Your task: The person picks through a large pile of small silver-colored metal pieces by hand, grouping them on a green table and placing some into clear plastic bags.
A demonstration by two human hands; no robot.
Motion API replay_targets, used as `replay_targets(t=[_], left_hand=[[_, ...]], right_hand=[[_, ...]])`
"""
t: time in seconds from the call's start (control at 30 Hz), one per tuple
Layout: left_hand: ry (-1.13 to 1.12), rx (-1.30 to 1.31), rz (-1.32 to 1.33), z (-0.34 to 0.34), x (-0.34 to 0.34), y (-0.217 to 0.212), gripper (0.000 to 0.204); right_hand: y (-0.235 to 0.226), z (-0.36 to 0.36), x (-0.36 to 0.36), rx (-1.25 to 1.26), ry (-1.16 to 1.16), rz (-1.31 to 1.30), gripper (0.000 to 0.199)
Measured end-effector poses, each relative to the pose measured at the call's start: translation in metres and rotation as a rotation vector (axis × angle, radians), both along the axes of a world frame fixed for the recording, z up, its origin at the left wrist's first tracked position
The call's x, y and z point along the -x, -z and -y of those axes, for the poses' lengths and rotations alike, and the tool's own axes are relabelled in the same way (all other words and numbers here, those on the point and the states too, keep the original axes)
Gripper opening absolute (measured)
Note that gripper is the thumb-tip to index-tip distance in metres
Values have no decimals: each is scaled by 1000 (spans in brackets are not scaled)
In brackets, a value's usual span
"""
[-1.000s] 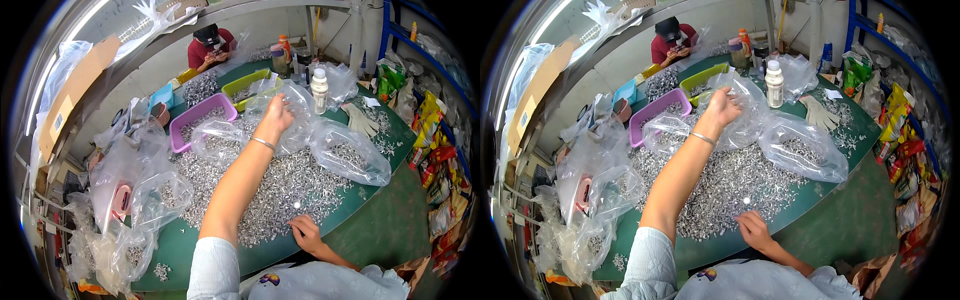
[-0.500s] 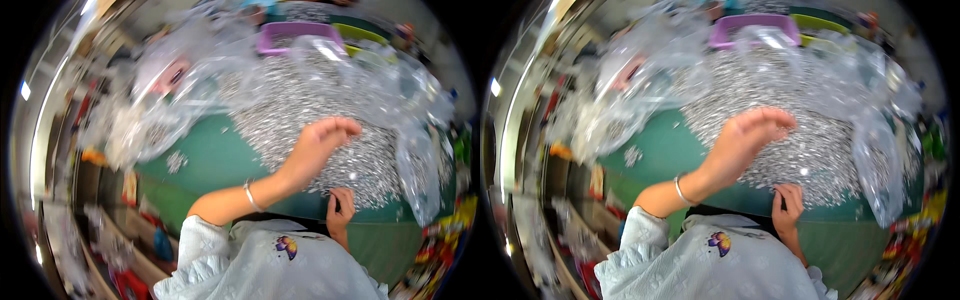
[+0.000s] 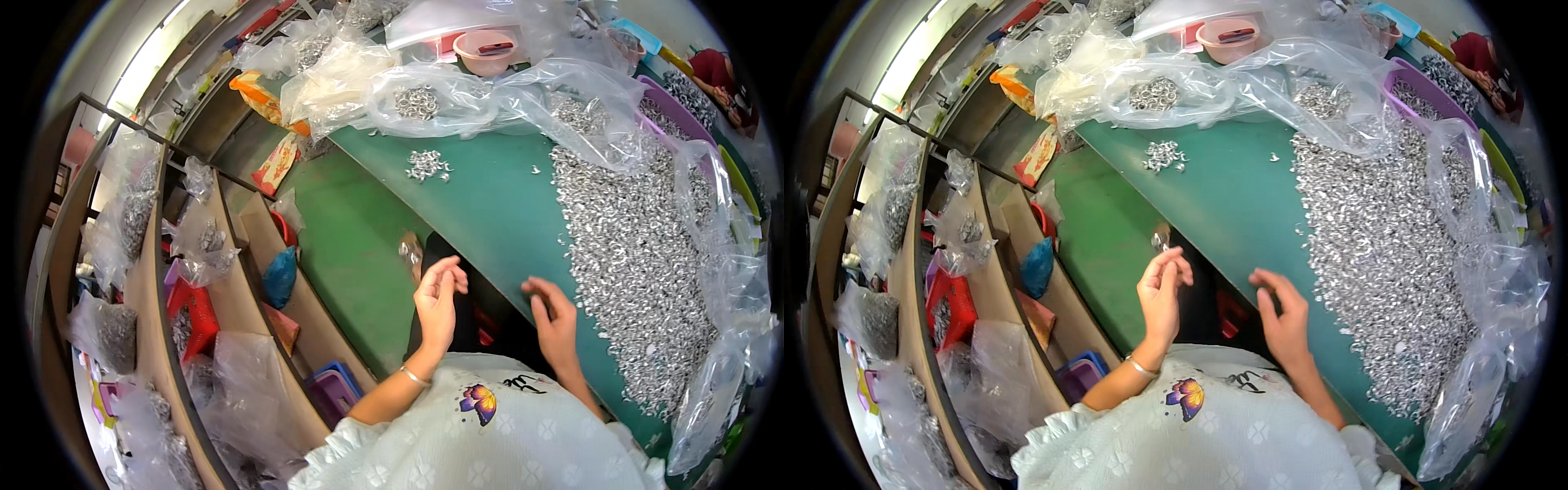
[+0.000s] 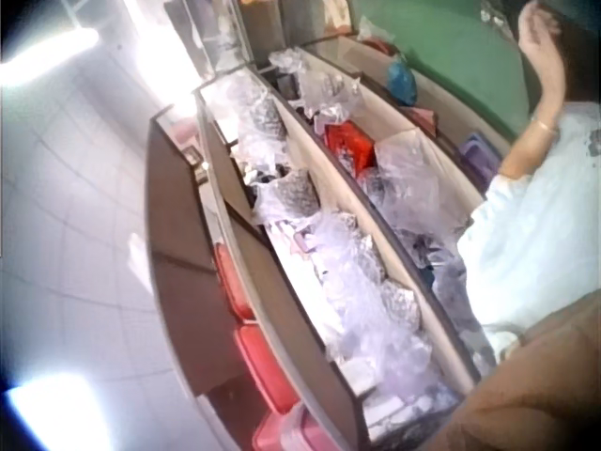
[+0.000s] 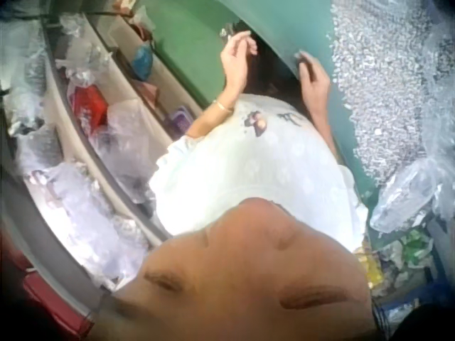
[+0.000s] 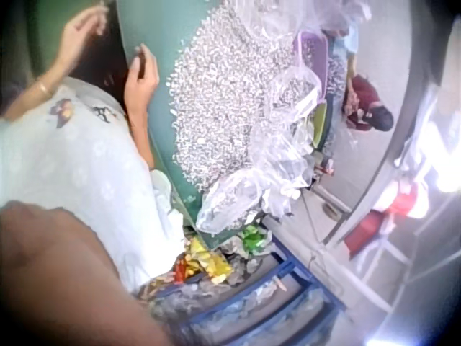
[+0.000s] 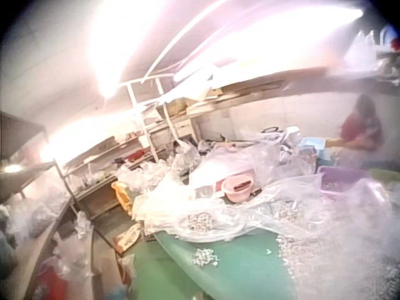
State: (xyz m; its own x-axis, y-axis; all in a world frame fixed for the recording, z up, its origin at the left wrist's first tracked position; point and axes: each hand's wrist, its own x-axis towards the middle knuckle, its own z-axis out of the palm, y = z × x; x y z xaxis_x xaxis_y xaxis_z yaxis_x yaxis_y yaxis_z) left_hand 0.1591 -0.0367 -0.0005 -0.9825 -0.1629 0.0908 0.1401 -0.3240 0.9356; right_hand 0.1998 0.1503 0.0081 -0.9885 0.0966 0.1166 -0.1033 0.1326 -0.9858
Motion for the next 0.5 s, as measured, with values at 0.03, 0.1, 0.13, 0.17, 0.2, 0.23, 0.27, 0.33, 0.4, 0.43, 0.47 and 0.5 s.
replay_targets(t=[0.03,0.1,0.13,0.17,0.2,0.23,0.27,0.33,0.4,0.43,0.47,0.5], left_hand=[[-127,152,-13,8,10,10,25],[-261,308,-94,23,46,25,32],[-327,340,-129,26,73,31,35],[-337,458,-169,35,97,28,38],[-351,573,-211,43,122,25,41],[-340,621,-191,49,148,26,42],[-332,670,-178,52,174,24,44],[-302,876,-175,52,211,30,42],[-221,1159,-121,55,233,42,42],[-141,1259,-153,53,235,45,42],[-90,1190,-199,49,235,47,41],[-34,1014,-201,45,231,48,40]], right_hand=[[7,7,15,11,-2,-30,31],[15,28,52,14,-21,-50,36],[20,37,71,1,-21,-59,38],[23,48,94,2,-44,-69,41],[25,59,119,-1,-70,-80,44],[26,69,144,-102,-94,-119,45],[25,79,173,-202,-118,-165,46],[32,95,226,-290,-46,-195,46],[40,111,266,-316,-39,-222,46],[43,114,277,-328,-31,-231,46],[46,113,285,-300,-91,-184,45],[44,110,288,-272,-147,-127,45]])
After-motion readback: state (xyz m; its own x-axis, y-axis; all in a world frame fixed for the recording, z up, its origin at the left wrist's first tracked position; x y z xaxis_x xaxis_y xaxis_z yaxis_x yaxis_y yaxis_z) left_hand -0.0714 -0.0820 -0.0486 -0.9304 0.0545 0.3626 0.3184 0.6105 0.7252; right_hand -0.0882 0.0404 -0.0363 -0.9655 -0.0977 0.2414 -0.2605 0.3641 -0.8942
